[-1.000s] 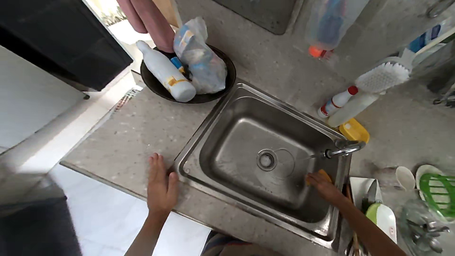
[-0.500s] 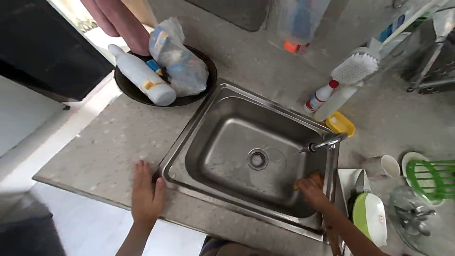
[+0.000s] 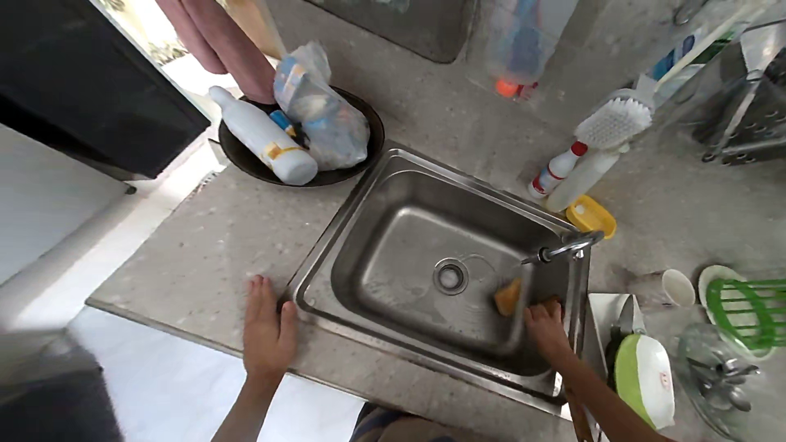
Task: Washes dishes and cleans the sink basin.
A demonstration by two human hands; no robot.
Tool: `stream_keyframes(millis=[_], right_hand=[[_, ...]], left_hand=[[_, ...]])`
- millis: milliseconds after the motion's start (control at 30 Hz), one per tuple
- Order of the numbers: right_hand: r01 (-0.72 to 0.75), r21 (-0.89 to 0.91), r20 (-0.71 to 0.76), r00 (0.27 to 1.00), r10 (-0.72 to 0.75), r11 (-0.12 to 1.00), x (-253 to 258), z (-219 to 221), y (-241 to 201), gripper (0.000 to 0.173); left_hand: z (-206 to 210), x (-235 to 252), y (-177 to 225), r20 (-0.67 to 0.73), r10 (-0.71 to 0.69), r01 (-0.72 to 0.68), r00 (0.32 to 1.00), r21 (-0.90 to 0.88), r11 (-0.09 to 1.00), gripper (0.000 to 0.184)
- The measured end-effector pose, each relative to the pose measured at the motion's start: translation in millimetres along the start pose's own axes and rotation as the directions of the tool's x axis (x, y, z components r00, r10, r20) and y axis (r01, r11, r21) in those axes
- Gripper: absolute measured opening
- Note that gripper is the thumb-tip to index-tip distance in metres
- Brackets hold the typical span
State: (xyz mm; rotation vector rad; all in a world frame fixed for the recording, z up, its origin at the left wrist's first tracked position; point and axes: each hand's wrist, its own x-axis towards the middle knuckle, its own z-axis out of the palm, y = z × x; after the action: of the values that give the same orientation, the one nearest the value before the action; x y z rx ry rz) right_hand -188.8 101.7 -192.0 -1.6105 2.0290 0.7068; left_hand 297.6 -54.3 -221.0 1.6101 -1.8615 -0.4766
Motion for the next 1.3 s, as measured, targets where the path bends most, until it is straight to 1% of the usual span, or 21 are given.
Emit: stream_keyframes(millis=[100, 233, 267, 300, 367, 433, 500, 567, 633, 667, 733, 767, 833, 867, 900, 933, 967, 1067, 1133, 1200, 1300], right_hand=[[-0.029, -0.054, 0.084, 0.996, 0.033, 0.998, 5, -2, -4, 0.046], [-0.15, -0.061, 0.242, 0.957, 0.16, 0.987, 22, -19, -23, 0.043], [-0.147, -0.059, 0.238, 0.959, 0.156, 0.987, 34, -19, -26, 0.046], [-0.129, -0.035, 0.202, 0.97, 0.133, 0.991, 49, -15, -26, 0.052], [-0.086, 0.013, 0.138, 0.987, 0.083, 0.996, 76, -2, -18, 0.076], [-0.137, 0.054, 0.174, 0.977, 0.125, 0.989, 85, 5, -18, 0.092], [-0.215, 0.091, 0.174, 0.965, 0.197, 0.972, 80, 10, -23, 0.097], [-0.267, 0.083, 0.156, 0.955, 0.253, 0.96, 73, 11, -28, 0.092], [-0.334, 0.12, 0.172, 0.935, 0.312, 0.935, 60, 2, -35, 0.08], [-0.37, 0.162, 0.21, 0.919, 0.334, 0.915, 51, -8, -37, 0.072], [-0.388, 0.294, 0.261, 0.912, 0.318, 0.873, 21, -33, -33, 0.064], [-0.382, 0.363, 0.247, 0.919, 0.307, 0.85, 2, -44, -29, 0.061], [-0.352, 0.49, 0.149, 0.935, 0.321, 0.798, -40, -66, -17, 0.06], [-0.34, 0.537, 0.068, 0.929, 0.363, 0.772, -61, -74, -9, 0.063], [-0.335, 0.573, -0.018, 0.907, 0.42, 0.748, -81, -76, 1, 0.064], [-0.34, 0.594, -0.095, 0.871, 0.483, 0.729, -97, -75, 13, 0.063], [-0.36, 0.604, -0.14, 0.83, 0.54, 0.711, -112, -71, 28, 0.061], [-0.375, 0.657, -0.219, 0.736, 0.641, 0.654, -137, -43, 78, 0.063], [-0.328, 0.718, -0.243, 0.708, 0.663, 0.614, -138, -12, 109, 0.066], [-0.285, 0.758, -0.259, 0.693, 0.673, 0.586, -134, 10, 125, 0.067], [-0.263, 0.77, -0.297, 0.658, 0.692, 0.581, -124, 25, 129, 0.067]], left_hand=[[-1, 1, 4, 0.018, -0.033, 0.033, 0.999, 0.004, 0.999, 0.075], [0, 0, 8, 0.035, -0.044, 0.043, 0.998, 0.032, 0.999, 0.078], [0, 0, 7, 0.035, -0.043, 0.041, 0.998, 0.038, 0.998, 0.078], [1, 1, 6, 0.037, -0.039, 0.038, 0.999, 0.039, 0.999, 0.078], [3, 2, 4, 0.028, -0.019, 0.017, 0.999, 0.053, 0.998, 0.079], [5, -3, 13, 0.026, 0.005, -0.007, 1.0, 0.078, 0.997, 0.076], [12, -13, 39, 0.061, 0.038, -0.042, 0.997, 0.063, 0.997, 0.062], [31, -29, 79, 0.097, 0.069, -0.069, 0.993, -0.004, 0.998, 0.052], [54, -44, 123, 0.148, 0.079, -0.059, 0.986, -0.135, 0.989, 0.042], [62, -50, 144, 0.219, 0.092, -0.046, 0.971, -0.206, 0.977, 0.038], [74, -58, 181, 0.374, 0.168, -0.045, 0.912, -0.315, 0.948, 0.034], [80, -61, 192, 0.408, 0.227, -0.077, 0.885, -0.353, 0.933, 0.032], [88, -63, 206, 0.406, 0.312, -0.139, 0.859, -0.401, 0.905, 0.03], [90, -64, 207, 0.391, 0.326, -0.153, 0.86, -0.412, 0.898, 0.029], [91, -63, 205, 0.364, 0.33, -0.165, 0.871, -0.415, 0.895, 0.029], [92, -63, 200, 0.335, 0.327, -0.174, 0.884, -0.413, 0.894, 0.028], [92, -63, 194, 0.312, 0.319, -0.179, 0.895, -0.405, 0.897, 0.027], [84, -64, 168, 0.297, 0.292, -0.189, 0.909, -0.331, 0.925, 0.027], [75, -65, 150, 0.287, 0.28, -0.197, 0.916, -0.286, 0.938, 0.029], [65, -66, 135, 0.24, 0.278, -0.217, 0.93, -0.252, 0.943, 0.03], [41, -65, 123, 0.2, 0.234, -0.191, 0.951, -0.213, 0.958, 0.027]])
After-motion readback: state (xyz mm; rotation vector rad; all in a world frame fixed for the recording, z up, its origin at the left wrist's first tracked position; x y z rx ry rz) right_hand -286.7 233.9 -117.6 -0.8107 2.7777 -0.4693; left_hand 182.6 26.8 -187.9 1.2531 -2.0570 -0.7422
